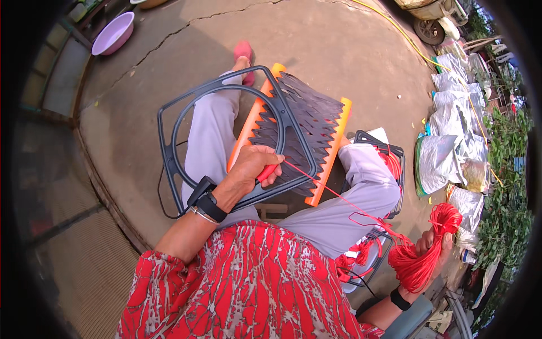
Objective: Winding a long red cord around a plastic frame using an orange serrated tool to organize it.
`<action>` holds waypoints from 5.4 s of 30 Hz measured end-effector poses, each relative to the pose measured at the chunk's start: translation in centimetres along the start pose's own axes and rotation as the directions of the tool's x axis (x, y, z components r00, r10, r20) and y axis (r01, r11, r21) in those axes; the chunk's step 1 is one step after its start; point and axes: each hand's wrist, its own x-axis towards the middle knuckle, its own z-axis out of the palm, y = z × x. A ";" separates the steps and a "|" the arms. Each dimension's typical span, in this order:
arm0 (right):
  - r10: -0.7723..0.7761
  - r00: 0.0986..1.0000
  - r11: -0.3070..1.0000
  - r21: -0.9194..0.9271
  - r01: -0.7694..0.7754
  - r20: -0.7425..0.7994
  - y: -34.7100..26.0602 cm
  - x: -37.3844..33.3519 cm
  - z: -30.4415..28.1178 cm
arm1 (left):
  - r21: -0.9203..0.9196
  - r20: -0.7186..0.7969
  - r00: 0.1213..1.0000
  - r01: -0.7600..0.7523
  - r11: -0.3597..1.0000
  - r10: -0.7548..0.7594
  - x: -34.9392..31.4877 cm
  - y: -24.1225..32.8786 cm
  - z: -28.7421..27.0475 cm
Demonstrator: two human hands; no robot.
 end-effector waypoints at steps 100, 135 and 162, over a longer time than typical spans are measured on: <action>0.367 0.865 0.547 -0.832 0.096 0.341 15.7 1.5 13.1 | 0.160 0.055 0.988 0.133 0.978 -0.143 -3.0 -5.3 1.8; 0.405 0.498 0.741 -0.594 0.312 0.767 12.5 4.5 20.0 | -0.017 0.046 0.999 0.026 1.000 -0.025 -2.2 -5.0 1.1; 0.179 0.983 0.961 -0.224 -0.163 0.050 3.6 1.3 -0.4 | -0.191 0.189 0.982 0.033 0.981 0.004 -2.7 -1.2 0.2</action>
